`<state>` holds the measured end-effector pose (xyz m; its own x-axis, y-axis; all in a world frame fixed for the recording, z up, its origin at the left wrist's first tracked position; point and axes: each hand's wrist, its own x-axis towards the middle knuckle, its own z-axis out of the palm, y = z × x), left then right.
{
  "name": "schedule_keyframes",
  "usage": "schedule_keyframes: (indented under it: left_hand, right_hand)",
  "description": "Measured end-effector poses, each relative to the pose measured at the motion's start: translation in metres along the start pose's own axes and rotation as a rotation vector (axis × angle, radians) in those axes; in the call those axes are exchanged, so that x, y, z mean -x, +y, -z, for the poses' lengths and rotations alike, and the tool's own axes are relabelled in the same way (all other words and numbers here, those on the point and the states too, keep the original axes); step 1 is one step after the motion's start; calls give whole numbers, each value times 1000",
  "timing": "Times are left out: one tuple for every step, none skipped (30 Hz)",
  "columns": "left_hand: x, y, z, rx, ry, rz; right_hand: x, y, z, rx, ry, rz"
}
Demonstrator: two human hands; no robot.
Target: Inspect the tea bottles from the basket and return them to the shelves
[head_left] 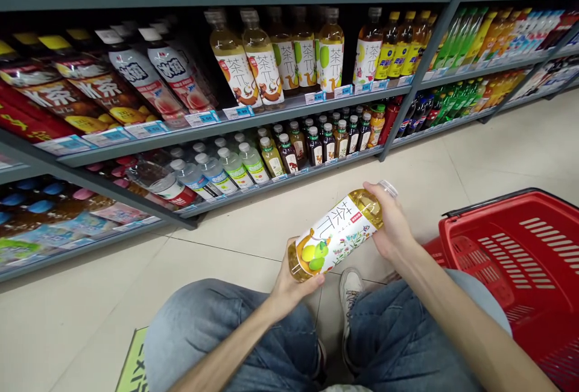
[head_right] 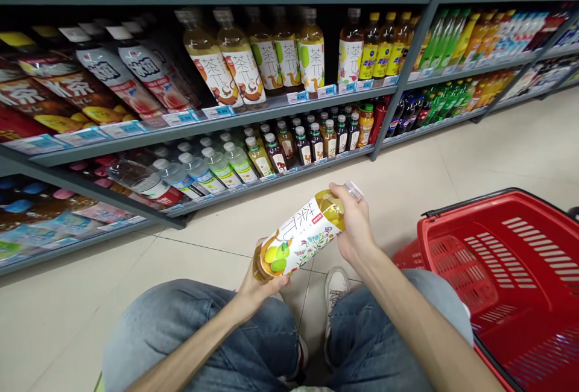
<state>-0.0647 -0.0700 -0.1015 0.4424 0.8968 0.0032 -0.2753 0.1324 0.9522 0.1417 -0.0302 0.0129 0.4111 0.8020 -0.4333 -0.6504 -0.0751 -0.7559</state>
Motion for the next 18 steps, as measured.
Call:
schedule_keyframes:
  left_hand:
    - [-1,0,1,-68,12,-56]
    - [-2,0,2,-145,36,-117]
    - [-3,1,2,-228,69,-189]
    - [-4,2,3,-312,100,-278]
    - [-5,2,4,-387,118,-384]
    - [-6,3,6,-443,124,-481]
    - [-6,3,9,-490,119,-567]
    - [-6,2,12,-536,106,-642]
    - [-5,1,16,-584,92,-704]
    - [-4,-1,20,-636,80,-750]
    - [-2,-3,25,-695,72,-777]
    - [1,-6,29,-757,61,-793]
    - [4,-8,33,-808,49,-791]
    - [7,-10,36,-844,31,-761]
    - [9,-12,38,-882,2,-724]
    - [11,-13,39,-932,-39,-694]
    - [12,-13,38,-994,-99,-686]
    - [13,-12,37,-1064,-179,-702]
  right_hand:
    - [-1,0,0,1,3,6]
    - [-1,-1,0,4,-1,10]
    - [-2,-1,1,8,-11,8]
    - [-3,-2,2,13,-21,-4]
    - [-3,-3,2,19,-29,-29]
    - [-4,-4,3,27,-34,-68]
    - [-5,-5,4,33,-41,-113]
    - [-5,-5,4,35,-50,-156]
    - [-5,-4,5,37,-63,-189]
    - [-6,-3,5,38,-77,-211]
    - [-6,-2,5,36,-89,-218]
    - [-7,0,5,35,-97,-214]
    - [-8,2,5,33,-103,-204]
    - [-9,4,5,32,-110,-193]
    - [-10,6,6,30,-119,-185]
    - [-11,8,7,30,-128,-183]
    - [-13,10,7,35,-134,-184]
    - [-15,11,9,51,-134,-186]
